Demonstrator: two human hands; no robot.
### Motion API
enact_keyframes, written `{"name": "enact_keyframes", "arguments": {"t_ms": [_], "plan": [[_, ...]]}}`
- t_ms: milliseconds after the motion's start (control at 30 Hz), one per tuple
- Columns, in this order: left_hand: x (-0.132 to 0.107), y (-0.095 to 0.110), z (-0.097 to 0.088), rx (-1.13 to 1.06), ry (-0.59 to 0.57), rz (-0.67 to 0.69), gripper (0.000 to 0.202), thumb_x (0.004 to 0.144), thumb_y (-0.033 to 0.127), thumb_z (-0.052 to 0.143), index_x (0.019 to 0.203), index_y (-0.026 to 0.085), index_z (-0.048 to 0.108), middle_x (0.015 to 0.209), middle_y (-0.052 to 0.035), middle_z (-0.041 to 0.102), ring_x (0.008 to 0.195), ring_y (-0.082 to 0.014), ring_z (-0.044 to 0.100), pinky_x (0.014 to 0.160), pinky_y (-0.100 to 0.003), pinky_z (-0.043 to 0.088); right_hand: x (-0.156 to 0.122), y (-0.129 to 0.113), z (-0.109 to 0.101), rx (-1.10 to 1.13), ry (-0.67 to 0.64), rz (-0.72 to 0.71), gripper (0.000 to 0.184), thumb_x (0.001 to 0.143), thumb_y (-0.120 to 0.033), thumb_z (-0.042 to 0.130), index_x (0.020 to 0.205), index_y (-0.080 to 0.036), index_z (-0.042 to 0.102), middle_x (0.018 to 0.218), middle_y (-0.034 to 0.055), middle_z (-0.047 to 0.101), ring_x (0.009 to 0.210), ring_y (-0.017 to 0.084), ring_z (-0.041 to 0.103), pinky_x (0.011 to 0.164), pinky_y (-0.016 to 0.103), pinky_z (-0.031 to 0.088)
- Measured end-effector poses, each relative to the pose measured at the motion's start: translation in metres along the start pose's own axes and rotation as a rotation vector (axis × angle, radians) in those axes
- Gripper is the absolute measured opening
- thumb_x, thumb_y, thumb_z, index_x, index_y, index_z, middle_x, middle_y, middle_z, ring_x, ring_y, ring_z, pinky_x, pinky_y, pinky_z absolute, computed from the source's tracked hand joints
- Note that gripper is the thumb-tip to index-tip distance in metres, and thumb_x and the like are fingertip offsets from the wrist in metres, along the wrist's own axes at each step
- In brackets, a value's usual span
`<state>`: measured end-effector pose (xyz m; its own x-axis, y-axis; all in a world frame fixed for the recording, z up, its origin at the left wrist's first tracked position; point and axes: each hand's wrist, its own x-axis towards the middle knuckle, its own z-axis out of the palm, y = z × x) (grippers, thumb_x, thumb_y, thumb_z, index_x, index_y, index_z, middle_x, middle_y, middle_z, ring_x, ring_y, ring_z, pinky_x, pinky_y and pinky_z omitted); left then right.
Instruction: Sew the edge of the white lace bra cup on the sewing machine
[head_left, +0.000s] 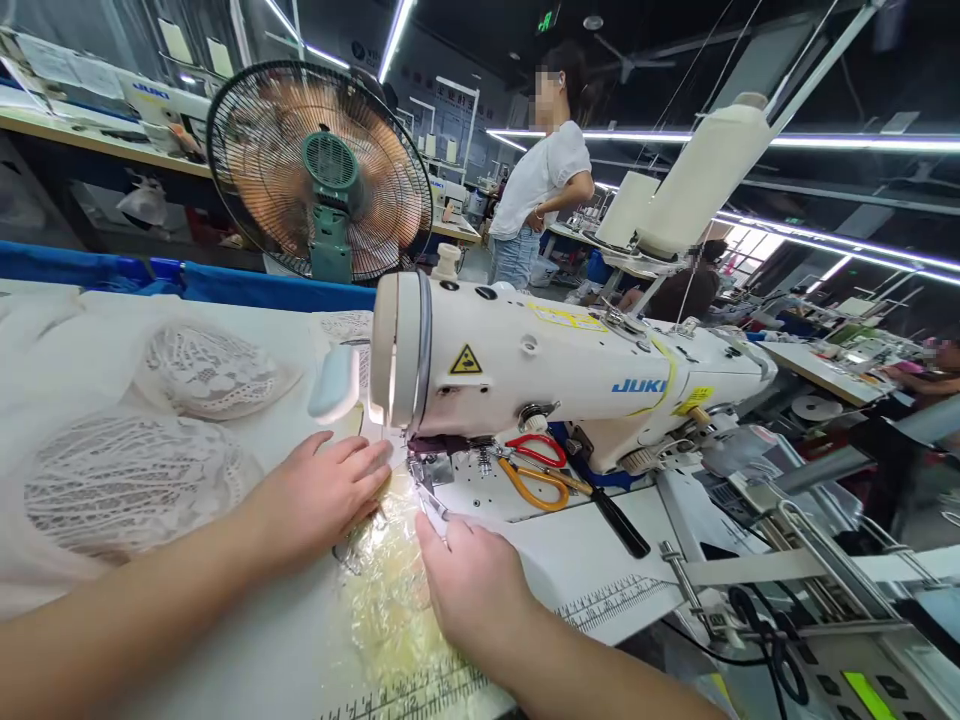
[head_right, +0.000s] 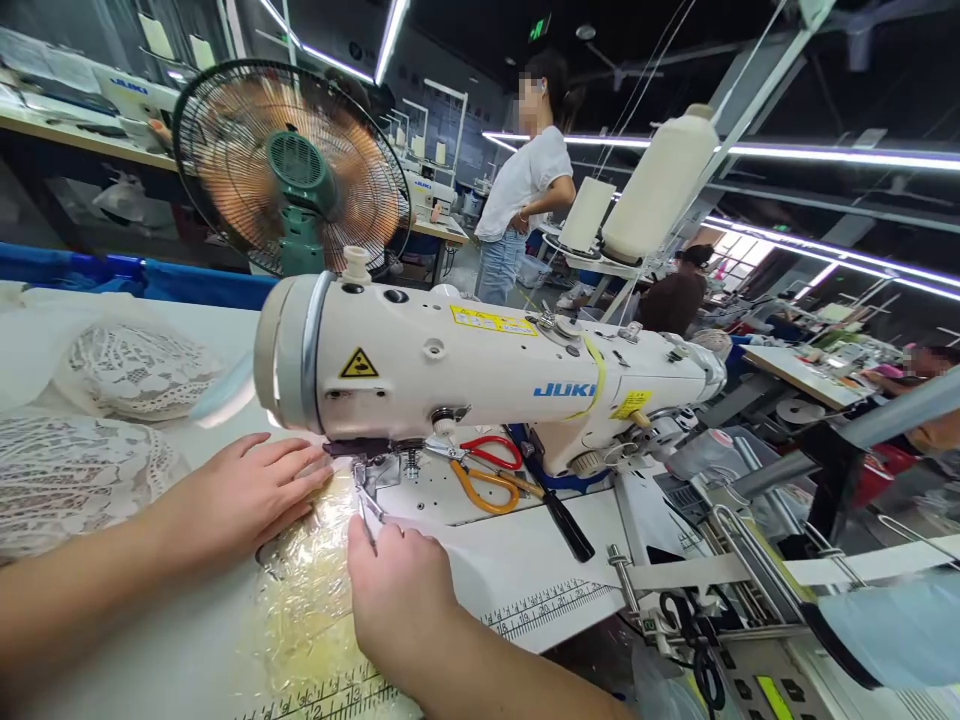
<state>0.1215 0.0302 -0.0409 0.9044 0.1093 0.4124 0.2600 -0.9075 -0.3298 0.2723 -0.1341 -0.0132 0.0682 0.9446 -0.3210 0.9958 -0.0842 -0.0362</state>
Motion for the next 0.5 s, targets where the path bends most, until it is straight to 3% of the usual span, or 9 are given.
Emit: {"name": "enact_keyframes", "arguments": {"t_ms": [133,233,300,400,500], "plan": [[-0.027,-0.009,-0.059,0.278,-0.038,-0.118,0.033,0.099,0.014,0.038,0.093,0.019,0.07,0.111,-0.0115,0.073,0.099,-0.0277,0.066,0.089,-0.044,0.046,-0.005,0.001,0.001,0.021,0.036,-0.002,0.068,0.088,-0.015,0.056,0.155,-0.019,0.041,0.111,0.0167,0.071,0.097,0.028,0.07,0.08,0.036,0.059],[-0.057,-0.023,-0.112,0.53,-0.205,-0.397,0.034,0.1,0.018,0.036,0.098,0.01,0.069,0.102,-0.0185,0.072,0.086,-0.0318,0.069,0.07,-0.043,0.052,-0.009,-0.001,0.004,0.022,0.064,0.009,0.063,0.091,-0.012,0.05,0.153,-0.02,0.044,0.108,0.0159,0.072,0.098,0.027,0.07,0.081,0.034,0.058],[-0.076,-0.031,-0.138,0.622,-0.301,-0.593,0.04,0.101,0.022,0.033,0.092,0.006,0.068,0.088,-0.0179,0.071,0.076,-0.0324,0.07,0.057,-0.037,0.048,-0.012,-0.001,0.007,0.028,0.093,0.001,0.06,0.094,-0.01,0.046,0.152,-0.021,0.046,0.109,0.0147,0.072,0.099,0.027,0.07,0.081,0.034,0.057],[-0.094,-0.041,-0.154,0.59,-0.36,-0.763,0.048,0.103,0.023,0.027,0.083,0.009,0.068,0.078,-0.0103,0.069,0.073,-0.0267,0.07,0.053,-0.03,0.044,-0.014,-0.001,0.014,0.045,0.167,-0.021,0.055,0.096,-0.009,0.042,0.149,-0.021,0.051,0.103,0.0128,0.073,0.095,0.026,0.071,0.077,0.034,0.056],[-0.096,-0.05,-0.161,0.502,-0.314,-0.834,0.053,0.103,0.022,0.021,0.084,0.008,0.068,0.078,-0.0077,0.067,0.075,-0.0245,0.07,0.056,-0.03,0.046,-0.017,-0.001,0.018,0.064,0.248,-0.04,0.05,0.098,-0.014,0.041,0.145,-0.022,0.056,0.099,0.0113,0.074,0.09,0.026,0.071,0.073,0.033,0.055]]}}
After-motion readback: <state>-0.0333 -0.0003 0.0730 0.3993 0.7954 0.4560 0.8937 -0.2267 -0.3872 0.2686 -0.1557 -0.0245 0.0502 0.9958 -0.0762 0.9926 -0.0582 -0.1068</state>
